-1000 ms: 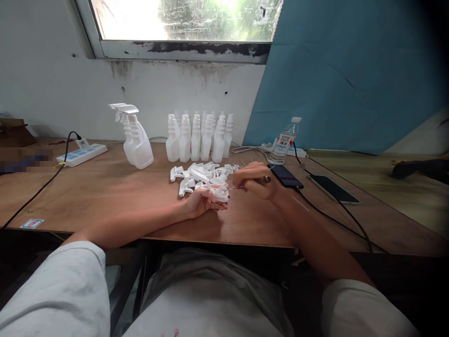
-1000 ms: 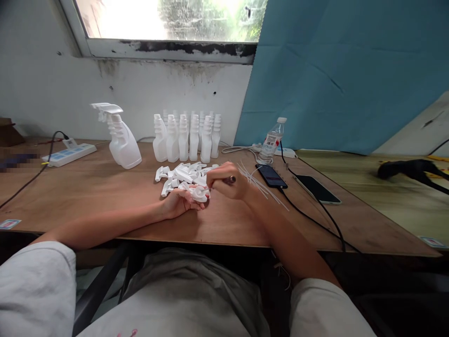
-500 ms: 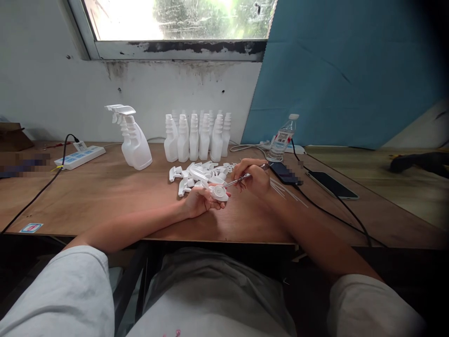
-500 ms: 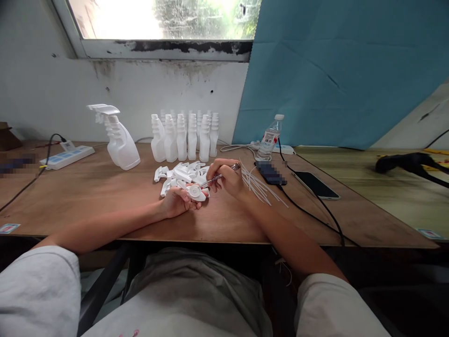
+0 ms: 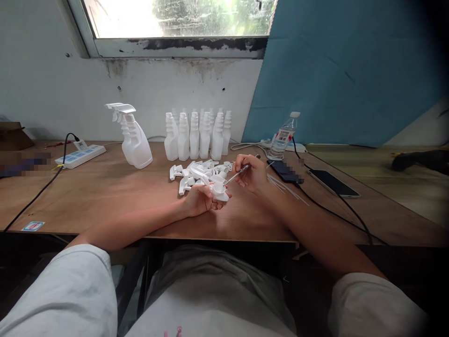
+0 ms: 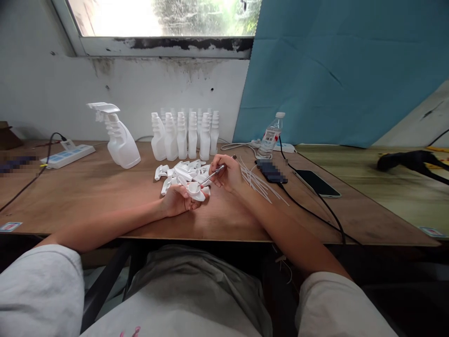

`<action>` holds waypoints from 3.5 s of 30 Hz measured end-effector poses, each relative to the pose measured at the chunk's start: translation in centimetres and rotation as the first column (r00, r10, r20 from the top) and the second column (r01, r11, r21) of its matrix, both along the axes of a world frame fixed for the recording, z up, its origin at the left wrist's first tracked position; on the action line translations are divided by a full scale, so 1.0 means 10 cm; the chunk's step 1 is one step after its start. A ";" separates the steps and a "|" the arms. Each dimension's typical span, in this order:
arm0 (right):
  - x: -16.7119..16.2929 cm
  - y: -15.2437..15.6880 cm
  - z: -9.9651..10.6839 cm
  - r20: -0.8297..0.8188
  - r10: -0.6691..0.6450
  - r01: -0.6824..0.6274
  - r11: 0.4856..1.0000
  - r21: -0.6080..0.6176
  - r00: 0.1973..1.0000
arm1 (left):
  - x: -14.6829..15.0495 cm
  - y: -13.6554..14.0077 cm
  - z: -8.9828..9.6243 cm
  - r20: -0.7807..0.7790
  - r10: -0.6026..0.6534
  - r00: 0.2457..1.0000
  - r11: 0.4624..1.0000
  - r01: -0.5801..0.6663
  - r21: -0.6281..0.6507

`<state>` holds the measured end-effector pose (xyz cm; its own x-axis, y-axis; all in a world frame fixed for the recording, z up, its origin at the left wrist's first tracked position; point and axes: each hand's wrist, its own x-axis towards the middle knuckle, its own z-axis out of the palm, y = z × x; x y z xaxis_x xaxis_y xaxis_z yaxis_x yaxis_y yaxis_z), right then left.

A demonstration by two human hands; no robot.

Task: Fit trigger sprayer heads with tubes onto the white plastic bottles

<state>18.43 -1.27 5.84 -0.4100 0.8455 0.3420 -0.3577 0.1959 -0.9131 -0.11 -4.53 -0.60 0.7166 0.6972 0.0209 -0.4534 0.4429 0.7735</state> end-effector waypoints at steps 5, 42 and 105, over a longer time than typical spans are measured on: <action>-0.05 -0.01 -0.07 -0.037 -0.005 0.001 0.995 -0.098 0.999 | -0.01 0.04 -0.03 -0.002 0.017 1.000 1.000 -0.017 -0.020; 0.57 0.76 -0.28 0.359 -0.538 0.606 0.788 -0.106 0.763 | -0.11 -0.10 0.26 -0.200 0.528 0.825 0.564 -0.164 0.809; 0.53 0.67 -0.26 0.273 -0.535 0.512 0.845 0.156 0.799 | -1.83 1.15 0.21 0.150 0.855 -0.497 -0.200 -0.047 0.979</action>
